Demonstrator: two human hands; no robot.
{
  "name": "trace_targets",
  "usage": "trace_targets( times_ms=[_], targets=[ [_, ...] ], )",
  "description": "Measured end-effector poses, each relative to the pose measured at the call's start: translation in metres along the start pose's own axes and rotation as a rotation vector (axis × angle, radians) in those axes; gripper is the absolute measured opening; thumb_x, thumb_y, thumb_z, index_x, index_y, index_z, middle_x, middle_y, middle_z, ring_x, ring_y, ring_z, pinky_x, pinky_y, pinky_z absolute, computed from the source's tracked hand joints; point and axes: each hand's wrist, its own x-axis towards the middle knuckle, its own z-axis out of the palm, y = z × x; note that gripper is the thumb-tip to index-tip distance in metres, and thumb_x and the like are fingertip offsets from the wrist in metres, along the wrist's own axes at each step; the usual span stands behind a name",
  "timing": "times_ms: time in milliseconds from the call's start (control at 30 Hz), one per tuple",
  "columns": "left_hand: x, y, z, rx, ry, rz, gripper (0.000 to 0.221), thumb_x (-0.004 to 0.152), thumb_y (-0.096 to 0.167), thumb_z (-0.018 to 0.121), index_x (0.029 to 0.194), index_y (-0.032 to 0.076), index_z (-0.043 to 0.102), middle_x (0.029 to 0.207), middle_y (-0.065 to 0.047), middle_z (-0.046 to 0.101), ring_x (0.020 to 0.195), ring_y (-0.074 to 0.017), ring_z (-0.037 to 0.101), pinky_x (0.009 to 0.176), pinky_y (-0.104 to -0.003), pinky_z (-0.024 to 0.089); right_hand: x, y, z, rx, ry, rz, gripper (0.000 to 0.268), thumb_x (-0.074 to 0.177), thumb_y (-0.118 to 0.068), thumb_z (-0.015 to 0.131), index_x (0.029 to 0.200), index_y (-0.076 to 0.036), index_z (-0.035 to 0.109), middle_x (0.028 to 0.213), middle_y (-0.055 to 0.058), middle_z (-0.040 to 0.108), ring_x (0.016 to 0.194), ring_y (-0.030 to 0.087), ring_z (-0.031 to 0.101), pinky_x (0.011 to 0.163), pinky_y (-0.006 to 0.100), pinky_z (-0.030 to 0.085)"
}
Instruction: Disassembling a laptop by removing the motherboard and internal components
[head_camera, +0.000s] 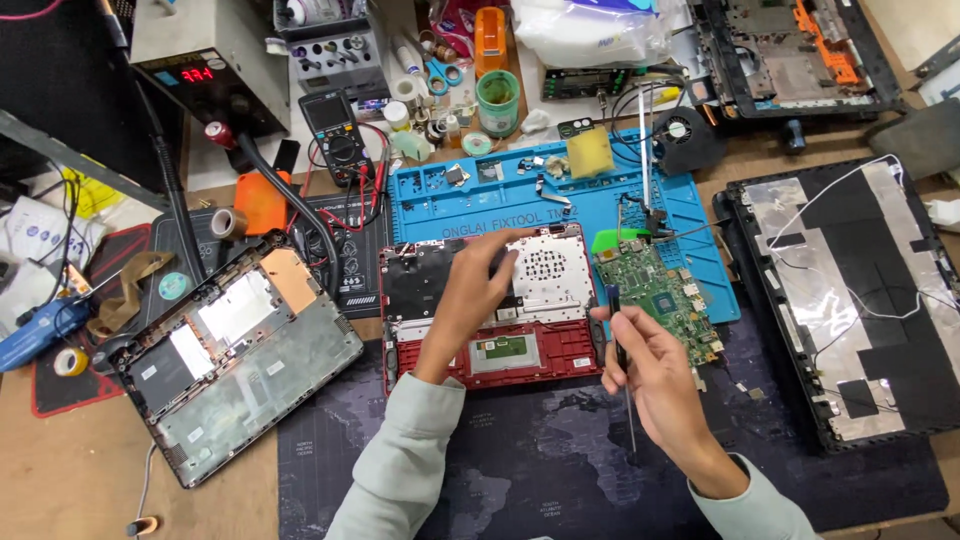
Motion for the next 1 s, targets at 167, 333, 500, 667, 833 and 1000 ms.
trace_targets(
  times_ms=[167, 333, 500, 667, 833, 1000],
  targets=[
    [-0.019, -0.059, -0.054, 0.471, 0.167, -0.055, 0.040, 0.098, 0.021, 0.064, 0.137, 0.009, 0.060, 0.129, -0.014, 0.062, 0.125, -0.0304, 0.051, 0.104, -0.047, 0.044, 0.002, -0.011, 0.018, -0.123, -0.111, -0.062, 0.030, 0.105, -0.023, 0.052, 0.120, -0.001, 0.065, 0.062, 0.007, 0.050, 0.052, 0.016, 0.052, 0.050, 0.030, 0.047],
    [-0.028, -0.108, -0.086, 0.589, 0.162, -0.181, 0.051, 0.093, 0.027, 0.074, 0.136, 0.005, 0.059, 0.121, -0.015, 0.058, 0.120, -0.0360, 0.049, 0.094, -0.050, 0.047, 0.004, -0.004, 0.029, -0.169, -0.149, -0.053, 0.033, 0.105, -0.025, 0.051, 0.119, 0.000, 0.066, 0.064, 0.010, 0.055, 0.054, 0.019, 0.057, 0.054, 0.032, 0.048],
    [-0.013, -0.120, -0.088, 0.577, 0.167, -0.122, 0.008, 0.098, 0.012, 0.067, 0.097, 0.005, 0.070, 0.093, -0.011, 0.057, 0.094, -0.0327, 0.056, 0.076, -0.045, 0.048, 0.003, 0.001, 0.034, -0.196, -0.136, -0.033, 0.031, 0.105, -0.024, 0.051, 0.118, 0.000, 0.066, 0.075, 0.010, 0.059, 0.056, 0.019, 0.059, 0.057, 0.032, 0.051],
    [0.005, -0.113, -0.102, 0.572, 0.086, -0.169, 0.014, 0.095, 0.004, 0.061, 0.084, 0.003, 0.068, 0.089, -0.010, 0.064, 0.085, -0.0342, 0.065, 0.065, -0.050, 0.049, 0.005, 0.002, 0.028, -0.208, -0.117, -0.022, 0.031, 0.105, -0.024, 0.050, 0.119, -0.001, 0.066, 0.067, 0.011, 0.060, 0.056, 0.020, 0.061, 0.059, 0.032, 0.050],
    [0.014, -0.111, -0.109, 0.576, 0.084, -0.145, 0.018, 0.096, -0.002, 0.059, 0.082, 0.002, 0.070, 0.085, -0.013, 0.073, 0.076, -0.0343, 0.071, 0.061, -0.047, 0.052, 0.007, 0.002, 0.027, -0.217, -0.115, -0.007, 0.030, 0.106, -0.025, 0.049, 0.118, -0.002, 0.065, 0.069, 0.012, 0.060, 0.058, 0.020, 0.061, 0.062, 0.033, 0.052],
    [0.006, -0.111, -0.124, 0.332, 0.183, -0.153, 0.017, 0.093, -0.004, 0.059, 0.090, 0.002, 0.076, 0.093, -0.014, 0.076, 0.090, -0.0289, 0.071, 0.079, -0.043, 0.054, 0.007, -0.011, 0.035, -0.354, -0.069, -0.019, 0.028, 0.103, -0.026, 0.052, 0.113, -0.004, 0.065, 0.072, 0.015, 0.066, 0.065, 0.023, 0.067, 0.065, 0.036, 0.056]
  ],
)
